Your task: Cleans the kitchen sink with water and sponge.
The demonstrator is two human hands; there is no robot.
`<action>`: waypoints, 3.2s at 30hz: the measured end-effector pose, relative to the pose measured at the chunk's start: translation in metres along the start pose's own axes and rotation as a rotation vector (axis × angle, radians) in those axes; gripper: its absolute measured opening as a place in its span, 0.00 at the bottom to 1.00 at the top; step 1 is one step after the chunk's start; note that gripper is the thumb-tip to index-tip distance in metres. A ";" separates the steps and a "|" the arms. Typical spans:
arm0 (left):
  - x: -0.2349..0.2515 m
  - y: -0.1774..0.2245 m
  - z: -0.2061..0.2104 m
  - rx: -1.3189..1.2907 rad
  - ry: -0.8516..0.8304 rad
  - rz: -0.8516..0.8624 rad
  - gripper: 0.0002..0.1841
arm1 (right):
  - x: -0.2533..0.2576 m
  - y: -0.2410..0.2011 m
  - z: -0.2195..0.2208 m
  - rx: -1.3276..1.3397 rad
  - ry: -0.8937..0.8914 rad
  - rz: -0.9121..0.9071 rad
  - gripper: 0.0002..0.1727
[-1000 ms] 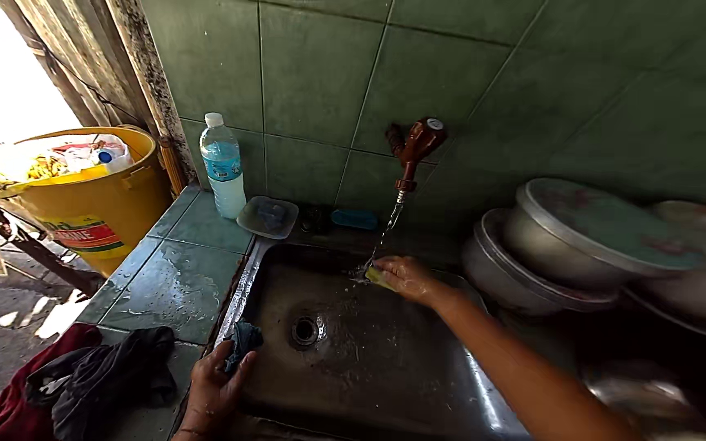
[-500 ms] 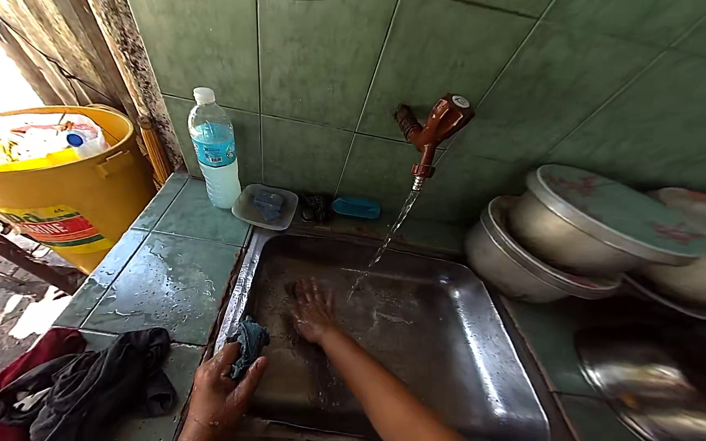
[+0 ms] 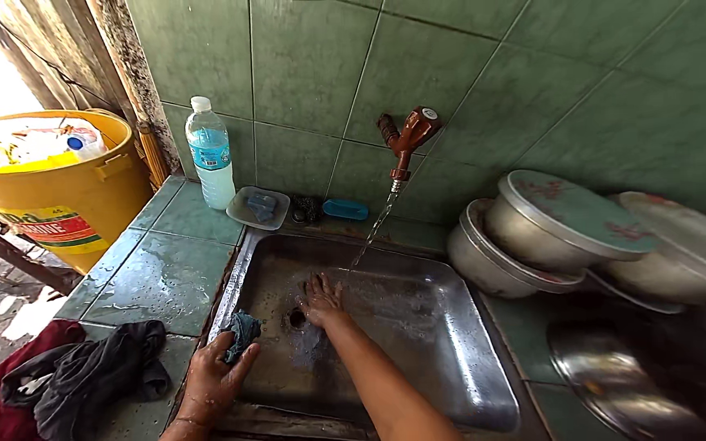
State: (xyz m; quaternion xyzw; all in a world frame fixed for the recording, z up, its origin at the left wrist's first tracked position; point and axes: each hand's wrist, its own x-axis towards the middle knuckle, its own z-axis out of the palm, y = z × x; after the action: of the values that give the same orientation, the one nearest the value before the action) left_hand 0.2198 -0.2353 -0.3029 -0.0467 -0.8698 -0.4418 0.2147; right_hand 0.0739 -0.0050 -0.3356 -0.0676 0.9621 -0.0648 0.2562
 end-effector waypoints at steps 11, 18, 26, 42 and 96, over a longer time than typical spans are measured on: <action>-0.002 -0.001 -0.002 -0.040 -0.007 -0.020 0.28 | -0.048 0.048 0.014 -0.092 -0.074 -0.185 0.41; -0.001 -0.004 -0.001 -0.041 -0.010 0.003 0.27 | 0.026 0.037 -0.014 -0.207 0.049 -0.294 0.38; 0.000 -0.002 -0.001 -0.057 0.006 -0.008 0.26 | -0.030 0.105 -0.009 0.080 0.294 0.426 0.26; 0.001 0.000 -0.004 -0.017 -0.008 0.010 0.27 | -0.014 0.043 -0.043 -0.041 -0.036 0.306 0.25; -0.003 0.005 -0.001 0.072 -0.038 -0.005 0.31 | -0.078 -0.035 0.019 0.090 -0.145 -0.096 0.31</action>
State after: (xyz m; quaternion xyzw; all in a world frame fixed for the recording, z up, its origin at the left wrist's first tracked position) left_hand 0.2245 -0.2332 -0.3001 -0.0453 -0.8892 -0.4097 0.1987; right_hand 0.1535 -0.0279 -0.3087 -0.1065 0.9328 -0.1149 0.3245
